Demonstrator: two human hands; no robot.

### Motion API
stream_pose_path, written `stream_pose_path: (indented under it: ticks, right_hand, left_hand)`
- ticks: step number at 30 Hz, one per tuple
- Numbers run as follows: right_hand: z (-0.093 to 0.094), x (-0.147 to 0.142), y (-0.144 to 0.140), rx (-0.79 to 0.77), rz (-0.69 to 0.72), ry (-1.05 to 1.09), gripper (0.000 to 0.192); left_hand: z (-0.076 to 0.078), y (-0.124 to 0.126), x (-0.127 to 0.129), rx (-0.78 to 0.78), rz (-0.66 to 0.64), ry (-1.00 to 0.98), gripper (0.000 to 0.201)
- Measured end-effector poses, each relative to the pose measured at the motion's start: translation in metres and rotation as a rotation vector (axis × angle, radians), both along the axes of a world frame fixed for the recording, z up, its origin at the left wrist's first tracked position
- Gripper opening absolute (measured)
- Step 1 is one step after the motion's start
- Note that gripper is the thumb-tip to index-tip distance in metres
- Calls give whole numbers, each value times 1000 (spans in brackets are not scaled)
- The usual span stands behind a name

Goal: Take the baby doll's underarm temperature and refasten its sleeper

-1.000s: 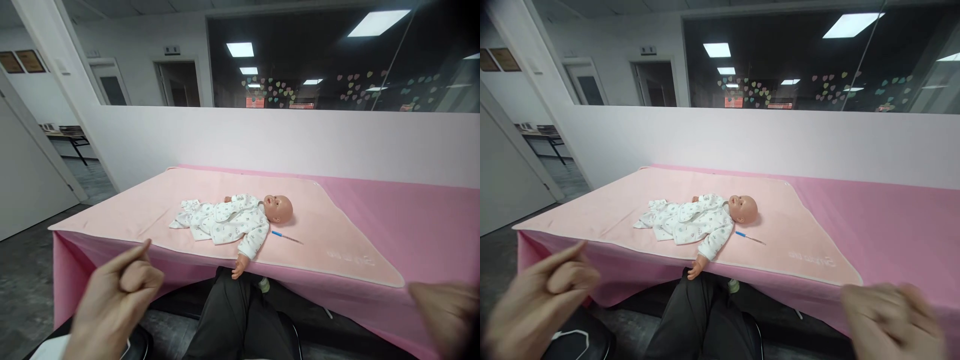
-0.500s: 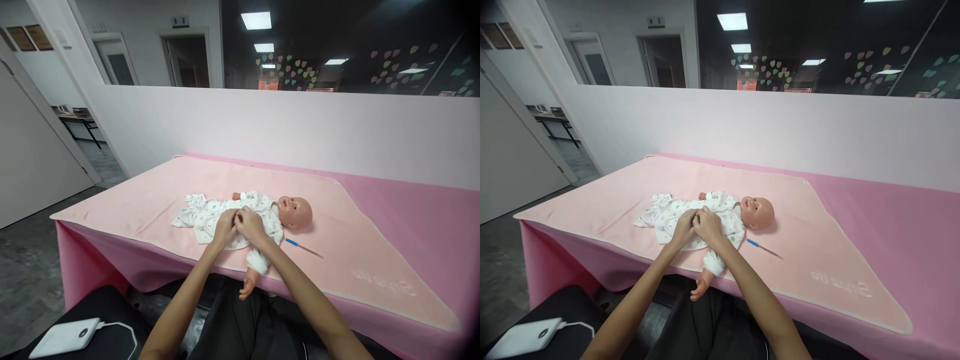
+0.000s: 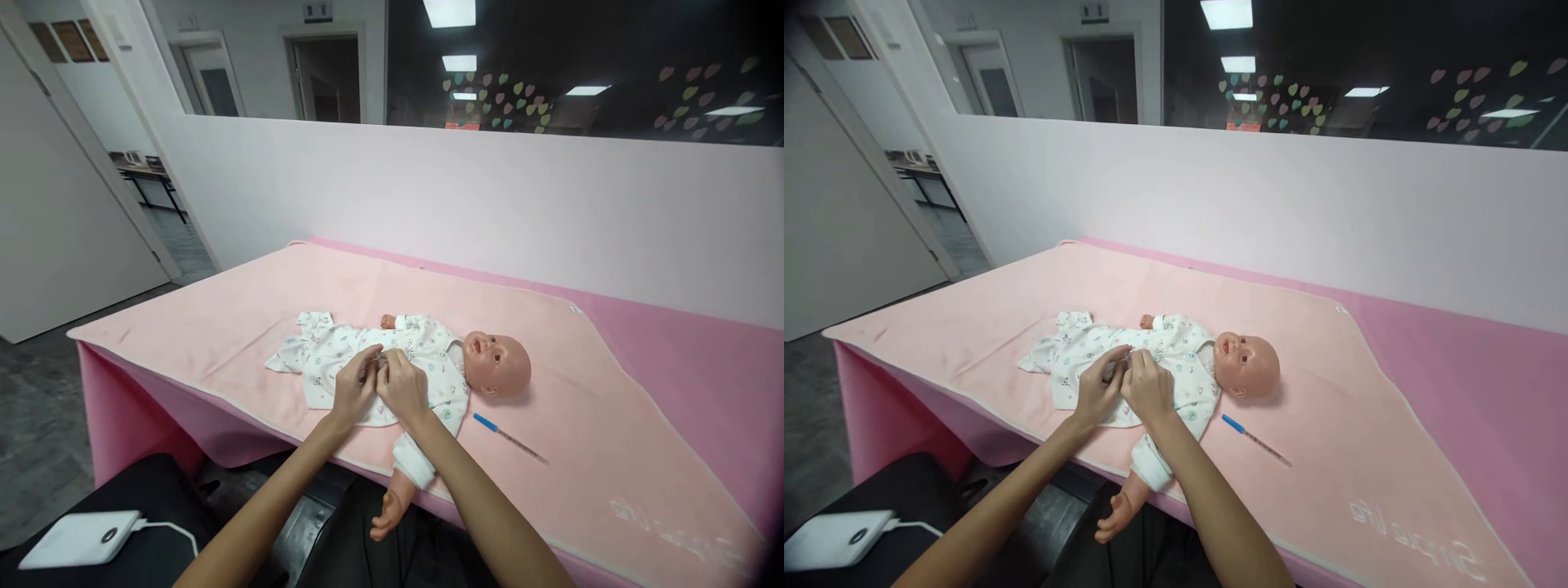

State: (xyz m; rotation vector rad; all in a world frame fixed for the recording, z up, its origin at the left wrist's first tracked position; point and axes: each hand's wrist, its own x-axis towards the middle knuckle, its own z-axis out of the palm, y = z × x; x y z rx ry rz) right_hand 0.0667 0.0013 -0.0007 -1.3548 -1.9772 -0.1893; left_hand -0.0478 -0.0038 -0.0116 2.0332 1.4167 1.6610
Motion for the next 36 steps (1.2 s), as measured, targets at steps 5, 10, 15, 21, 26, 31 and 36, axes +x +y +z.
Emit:
stream_pose_path:
  ticks: [5,10,15,21,26,31,36]
  right_hand:
    - [1,1,-1,-25,27,-5,18]
    - [-2,3,0,25,146,119,22]
    - [-4,3,2,88,211,259,24]
    - [-5,2,4,93,220,284,24]
    - [-8,1,5,83,185,280,24]
    - [-8,-1,7,74,170,264,25]
    - [-8,-1,8,137,166,266,21]
  left_hand:
    - [0,-1,1,-16,33,0,28]
    - [2,-3,3,1,61,-54,22]
    - [4,-6,3,30,2,-85,18]
    - [6,-6,4,65,54,6,18]
    - [3,-4,4,44,65,-19,27]
    - [1,-3,5,30,49,-84,34]
    - [-2,-3,4,50,36,-141,37]
